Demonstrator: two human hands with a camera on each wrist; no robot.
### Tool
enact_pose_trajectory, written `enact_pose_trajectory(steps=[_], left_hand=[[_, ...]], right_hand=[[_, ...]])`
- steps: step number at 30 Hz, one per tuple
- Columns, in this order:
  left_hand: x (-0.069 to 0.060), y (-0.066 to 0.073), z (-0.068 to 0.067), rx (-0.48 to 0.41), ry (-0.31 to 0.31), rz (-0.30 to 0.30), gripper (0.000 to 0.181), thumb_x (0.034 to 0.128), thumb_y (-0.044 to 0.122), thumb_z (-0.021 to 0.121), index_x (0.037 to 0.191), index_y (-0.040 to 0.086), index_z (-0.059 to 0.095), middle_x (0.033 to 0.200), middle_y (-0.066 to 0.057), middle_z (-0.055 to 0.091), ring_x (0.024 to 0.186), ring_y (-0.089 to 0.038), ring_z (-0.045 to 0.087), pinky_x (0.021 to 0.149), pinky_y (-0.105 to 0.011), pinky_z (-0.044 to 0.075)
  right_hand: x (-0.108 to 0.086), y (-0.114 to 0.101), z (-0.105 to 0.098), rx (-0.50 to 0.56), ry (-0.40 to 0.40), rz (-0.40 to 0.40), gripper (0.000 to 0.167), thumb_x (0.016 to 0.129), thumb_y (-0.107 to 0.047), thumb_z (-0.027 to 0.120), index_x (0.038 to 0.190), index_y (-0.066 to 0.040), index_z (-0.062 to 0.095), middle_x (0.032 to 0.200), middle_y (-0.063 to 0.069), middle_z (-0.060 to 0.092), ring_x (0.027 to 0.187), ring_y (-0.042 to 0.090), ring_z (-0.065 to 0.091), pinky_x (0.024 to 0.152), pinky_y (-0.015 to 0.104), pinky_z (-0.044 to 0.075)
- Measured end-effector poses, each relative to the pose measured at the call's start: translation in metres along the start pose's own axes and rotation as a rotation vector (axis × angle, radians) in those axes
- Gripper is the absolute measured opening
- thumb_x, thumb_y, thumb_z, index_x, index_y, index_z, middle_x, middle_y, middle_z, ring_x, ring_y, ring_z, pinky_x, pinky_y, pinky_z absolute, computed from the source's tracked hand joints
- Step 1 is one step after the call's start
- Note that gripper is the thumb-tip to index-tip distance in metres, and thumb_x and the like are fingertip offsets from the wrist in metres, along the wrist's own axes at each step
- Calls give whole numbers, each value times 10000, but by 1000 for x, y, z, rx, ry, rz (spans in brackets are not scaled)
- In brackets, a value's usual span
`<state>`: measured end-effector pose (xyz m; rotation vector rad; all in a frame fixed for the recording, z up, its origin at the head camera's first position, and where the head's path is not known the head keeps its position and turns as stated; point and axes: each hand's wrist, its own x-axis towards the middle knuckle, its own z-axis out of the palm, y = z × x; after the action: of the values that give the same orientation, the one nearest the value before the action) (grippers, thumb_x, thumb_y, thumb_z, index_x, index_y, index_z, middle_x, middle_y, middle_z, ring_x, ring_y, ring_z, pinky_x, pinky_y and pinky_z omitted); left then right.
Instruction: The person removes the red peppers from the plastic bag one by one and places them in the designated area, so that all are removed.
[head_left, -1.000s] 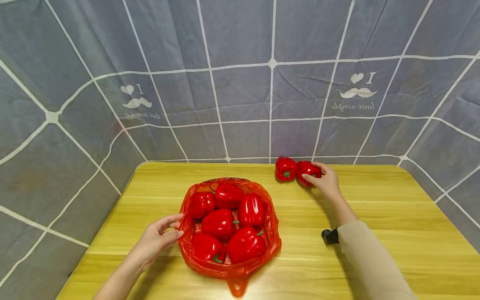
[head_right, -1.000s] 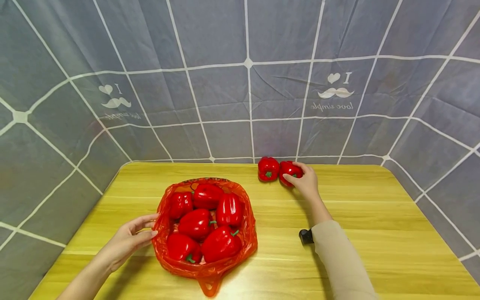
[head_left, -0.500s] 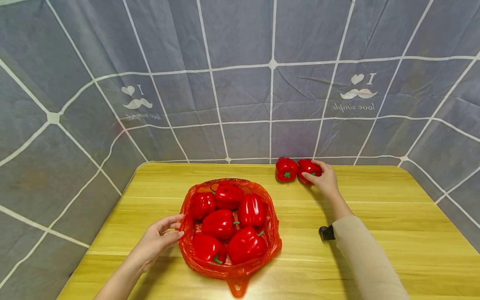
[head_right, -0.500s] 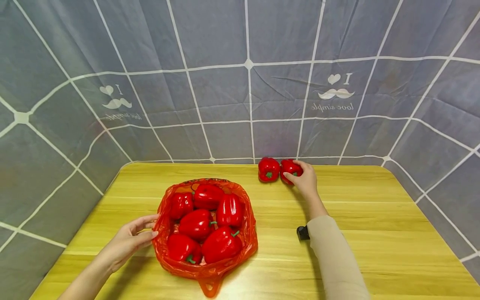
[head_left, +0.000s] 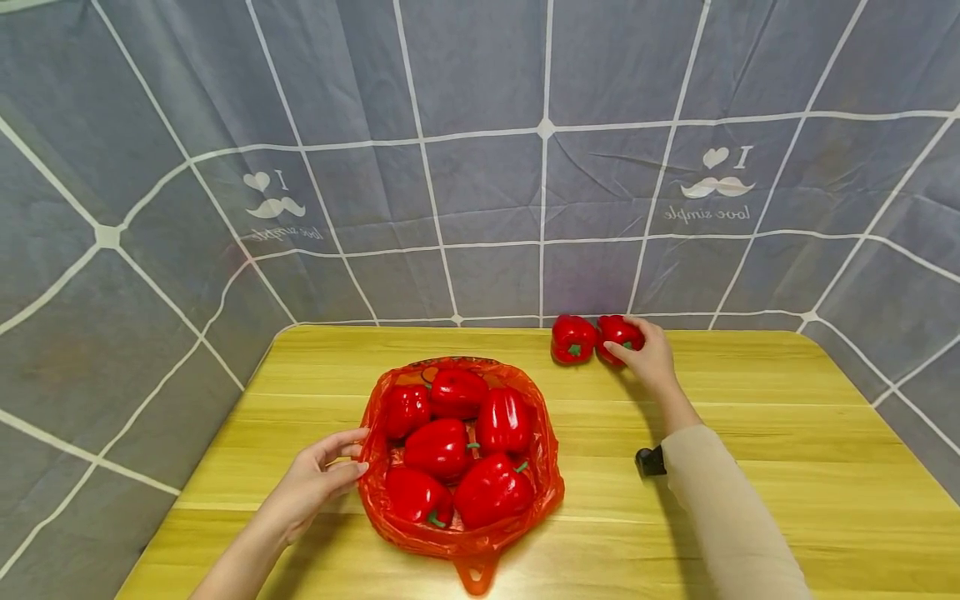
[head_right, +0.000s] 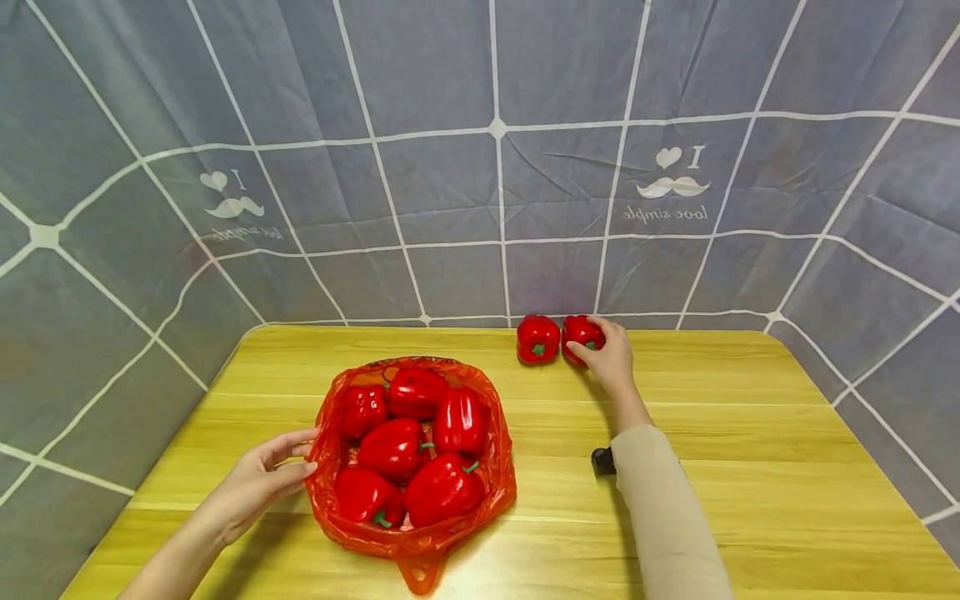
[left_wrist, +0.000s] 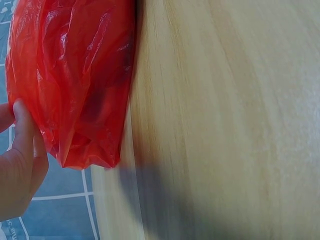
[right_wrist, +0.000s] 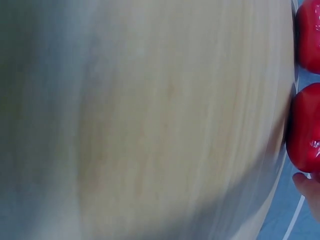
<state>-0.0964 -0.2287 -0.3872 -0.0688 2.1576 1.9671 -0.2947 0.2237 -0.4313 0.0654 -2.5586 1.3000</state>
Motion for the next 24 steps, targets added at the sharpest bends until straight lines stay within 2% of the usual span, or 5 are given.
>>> enact_pose_trajectory(steps=[7,12,24], left_hand=[[-1,0,0,-2,2,-4,549,865,-5,585,1344,-126,346,1026,-83,508,841,-86,602,753,-241,531],[-1,0,0,-5,2,-2,548,867,-6,584,1346,-125,347,1028,-87,508,847,-86,602,759,-244,530],[1,-2,1,-10,2,4,549,869,-10,584,1348,-128,343,1023,-80,513,845,-79,601,764,-239,527]], right_hand=[[0,-6,-10,44,11,-4,529,821,-129,702,1280,35,495,1260,284,427,1159,434,380,979,541,336],[-2,-17,-24,54,11,-48,533,826,-153,709,1278,36,500,1279,280,438,1173,443,372,948,546,350],[-17,-33,-48,115,-106,-63,604,833,-236,709,1338,-11,463,1380,200,395,1259,402,321,1011,573,301]])
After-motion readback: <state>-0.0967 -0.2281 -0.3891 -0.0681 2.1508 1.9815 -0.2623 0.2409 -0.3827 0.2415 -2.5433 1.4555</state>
